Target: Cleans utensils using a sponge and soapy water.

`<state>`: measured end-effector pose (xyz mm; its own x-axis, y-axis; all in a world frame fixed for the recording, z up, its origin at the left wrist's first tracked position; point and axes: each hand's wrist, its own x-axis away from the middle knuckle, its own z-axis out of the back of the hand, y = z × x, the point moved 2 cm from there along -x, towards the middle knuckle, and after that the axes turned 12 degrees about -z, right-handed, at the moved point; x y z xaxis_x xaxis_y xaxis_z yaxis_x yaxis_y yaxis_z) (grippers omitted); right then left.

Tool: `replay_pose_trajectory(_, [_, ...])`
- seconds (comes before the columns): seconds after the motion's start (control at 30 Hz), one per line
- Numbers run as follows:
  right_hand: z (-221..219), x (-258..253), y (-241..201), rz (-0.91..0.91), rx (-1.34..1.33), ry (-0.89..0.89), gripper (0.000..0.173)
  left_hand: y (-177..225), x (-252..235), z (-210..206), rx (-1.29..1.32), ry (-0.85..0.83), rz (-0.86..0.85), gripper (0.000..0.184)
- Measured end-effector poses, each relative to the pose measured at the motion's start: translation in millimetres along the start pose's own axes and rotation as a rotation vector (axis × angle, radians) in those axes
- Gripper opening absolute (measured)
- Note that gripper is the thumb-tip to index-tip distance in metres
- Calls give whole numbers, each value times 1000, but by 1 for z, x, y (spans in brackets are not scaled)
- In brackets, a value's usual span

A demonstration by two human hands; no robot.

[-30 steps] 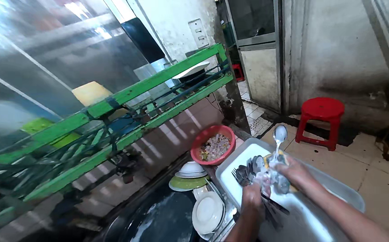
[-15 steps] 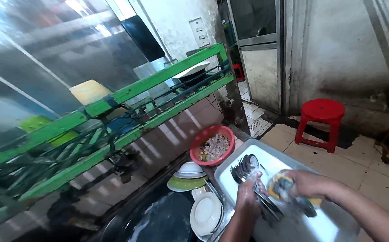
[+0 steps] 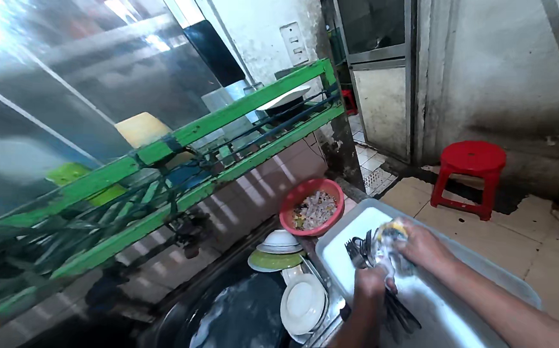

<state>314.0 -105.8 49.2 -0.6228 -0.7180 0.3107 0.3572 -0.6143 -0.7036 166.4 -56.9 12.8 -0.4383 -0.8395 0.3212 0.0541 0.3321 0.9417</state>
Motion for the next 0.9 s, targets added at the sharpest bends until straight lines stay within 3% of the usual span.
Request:
replay_pose_trajectory(0.1, [-2, -2, -5, 13, -29, 65, 48, -2, -1, 0, -11, 15, 11, 14])
replay_pose_trajectory(0.23, [-17, 12, -6, -50, 50, -185, 60, -4, -3, 6, -31, 29, -34, 11])
replay_pose_trajectory(0.33, [-2, -3, -8, -25, 132, -83, 51, -3, -2, 4, 48, 3, 1, 17])
replay_pose_trajectory(0.43, [20, -22, -5, 69, -156, 144, 41, -3, -3, 3, 155, -55, 9, 20])
replay_pose_trajectory(0.5, [28, -20, -5, 40, -331, 77, 47, -1, 2, 3, 215, -151, -13, 25])
replay_pose_trajectory(0.6, [29, -10, -1, 17, -208, -118, 43, 0, 7, 0, 285, -321, -36, 20])
replay_pose_trajectory(0.67, [38, -8, 0, 48, -210, -51, 34, 0, 8, 0, 268, -379, -58, 18])
replay_pose_trajectory(0.8, [49, -16, 9, 43, -695, 134, 32, -1, 7, 0, 145, -303, -105, 21])
replay_pose_trajectory(0.9, [12, -3, 8, -110, -641, 38, 54, -3, 4, 0, 92, -216, -82, 28])
